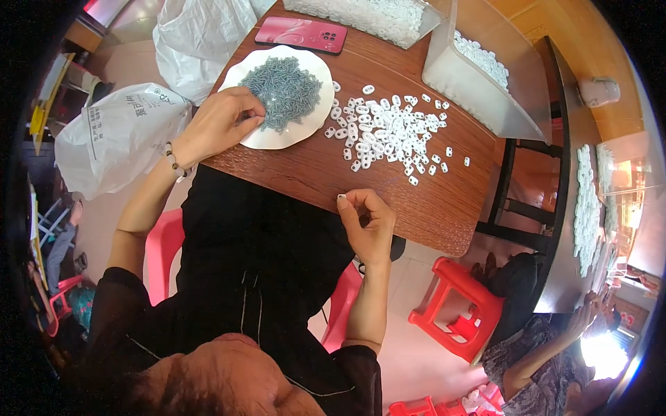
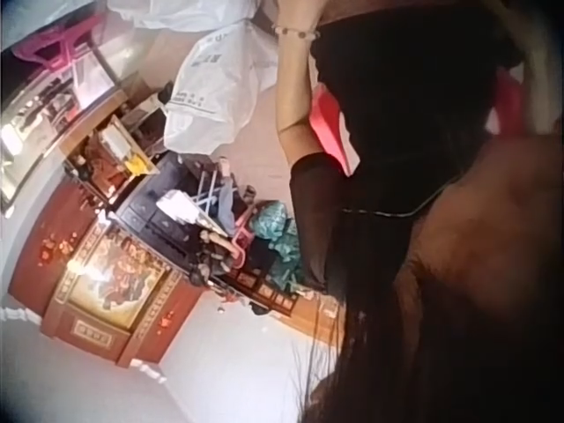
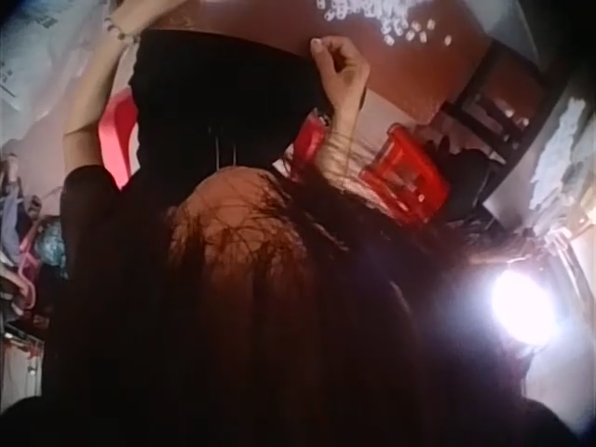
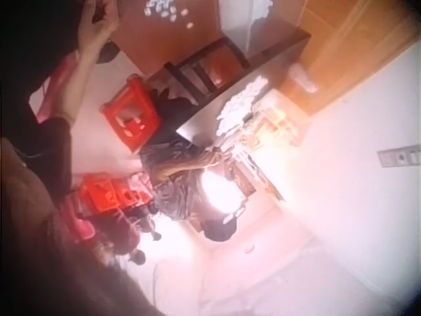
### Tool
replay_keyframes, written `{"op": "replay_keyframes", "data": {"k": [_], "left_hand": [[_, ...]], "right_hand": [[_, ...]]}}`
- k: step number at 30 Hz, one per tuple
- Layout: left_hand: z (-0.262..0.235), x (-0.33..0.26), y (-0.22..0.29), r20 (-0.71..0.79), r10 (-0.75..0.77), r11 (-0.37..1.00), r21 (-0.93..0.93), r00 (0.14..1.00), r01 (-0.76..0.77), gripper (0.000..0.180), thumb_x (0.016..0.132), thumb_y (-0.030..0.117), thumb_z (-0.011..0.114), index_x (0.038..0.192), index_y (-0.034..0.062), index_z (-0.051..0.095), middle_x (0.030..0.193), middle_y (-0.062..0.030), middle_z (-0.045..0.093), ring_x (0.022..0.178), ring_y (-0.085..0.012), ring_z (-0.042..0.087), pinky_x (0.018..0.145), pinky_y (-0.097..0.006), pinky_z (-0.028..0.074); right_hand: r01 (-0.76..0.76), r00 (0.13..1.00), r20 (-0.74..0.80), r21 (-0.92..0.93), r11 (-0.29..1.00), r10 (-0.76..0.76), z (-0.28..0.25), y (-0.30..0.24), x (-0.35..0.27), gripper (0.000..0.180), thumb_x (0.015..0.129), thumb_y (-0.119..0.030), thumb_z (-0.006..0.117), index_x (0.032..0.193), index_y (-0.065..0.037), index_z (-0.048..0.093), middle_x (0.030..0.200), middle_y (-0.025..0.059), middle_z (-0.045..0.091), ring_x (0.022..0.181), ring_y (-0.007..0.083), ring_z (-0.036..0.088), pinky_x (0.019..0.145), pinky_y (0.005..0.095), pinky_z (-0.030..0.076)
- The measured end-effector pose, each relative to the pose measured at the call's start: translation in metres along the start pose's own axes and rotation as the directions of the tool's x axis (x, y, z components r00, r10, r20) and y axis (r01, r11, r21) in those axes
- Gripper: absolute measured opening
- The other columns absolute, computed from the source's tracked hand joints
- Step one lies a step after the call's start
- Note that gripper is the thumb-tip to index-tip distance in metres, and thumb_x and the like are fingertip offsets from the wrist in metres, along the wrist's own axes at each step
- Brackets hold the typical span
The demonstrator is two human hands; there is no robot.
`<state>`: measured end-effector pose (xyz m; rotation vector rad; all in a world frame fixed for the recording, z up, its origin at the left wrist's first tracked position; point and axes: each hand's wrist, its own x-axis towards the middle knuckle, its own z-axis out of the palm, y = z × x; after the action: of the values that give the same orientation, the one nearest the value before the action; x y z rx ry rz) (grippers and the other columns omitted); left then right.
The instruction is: Assembling small white plastic components by inserting tiny grey beads into them by hand.
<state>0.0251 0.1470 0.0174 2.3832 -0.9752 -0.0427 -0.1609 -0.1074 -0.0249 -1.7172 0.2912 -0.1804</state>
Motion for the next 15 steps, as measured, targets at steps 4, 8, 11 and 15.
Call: {"op": "replay_keyframes", "data": {"k": [4,8,11,15], "left_hand": [[0.0044,0.0058,-0.0029,-0.041,0.013,0.999,-0.046,0.999,-0.015,0.013,0.081,0.011,0.065,0.087,-0.0008,0.063,0.076,-0.0113,0.058,0.065,-0.0254,0.056,0.061,-0.035,0.044],[0.0044,0.0093,-0.0014,-0.029,-0.094,0.965,-0.247,0.995,0.084,0.011,0.083,0.009,0.064,0.085,-0.0015,0.061,0.073,-0.0079,0.057,0.063,-0.0175,0.051,0.057,-0.03,0.041],[0.0061,0.01,-0.0057,-0.034,-0.105,0.943,-0.321,0.994,0.088,0.011,0.084,0.008,0.064,0.084,-0.0012,0.059,0.072,-0.0029,0.054,0.063,-0.0104,0.046,0.056,-0.026,0.038],[0.0071,0.0114,-0.008,0.012,-0.138,0.919,-0.371,0.99,0.132,0.008,0.084,0.006,0.063,0.084,-0.0006,0.059,0.073,0.0002,0.052,0.064,-0.0068,0.044,0.056,-0.024,0.036]], "right_hand": [[0.001,1.0,0.002,-0.027,1.0,-0.001,-0.0002,0.0009,0.0008,0.011,0.086,-0.009,0.067,0.081,-0.001,0.062,0.065,-0.0071,0.053,0.058,0.0002,0.043,0.052,0.0169,0.033],[0.012,1.0,0.004,-0.003,1.0,-0.012,-0.0011,0.003,0.0012,0.01,0.086,-0.009,0.067,0.081,-0.001,0.062,0.065,-0.0071,0.053,0.058,0.0002,0.043,0.052,0.0169,0.033],[-0.002,1.0,0.004,-0.002,1.0,0.002,-0.0003,0.0016,0.0013,0.01,0.086,-0.009,0.067,0.082,-0.001,0.062,0.065,-0.0071,0.053,0.058,0.0001,0.043,0.053,0.0167,0.033],[0.012,1.0,0.011,-0.003,1.0,-0.012,-0.0016,0.0036,0.002,0.01,0.086,-0.008,0.067,0.082,-0.001,0.062,0.066,-0.0072,0.053,0.059,0.0001,0.043,0.053,0.0167,0.033]]}}
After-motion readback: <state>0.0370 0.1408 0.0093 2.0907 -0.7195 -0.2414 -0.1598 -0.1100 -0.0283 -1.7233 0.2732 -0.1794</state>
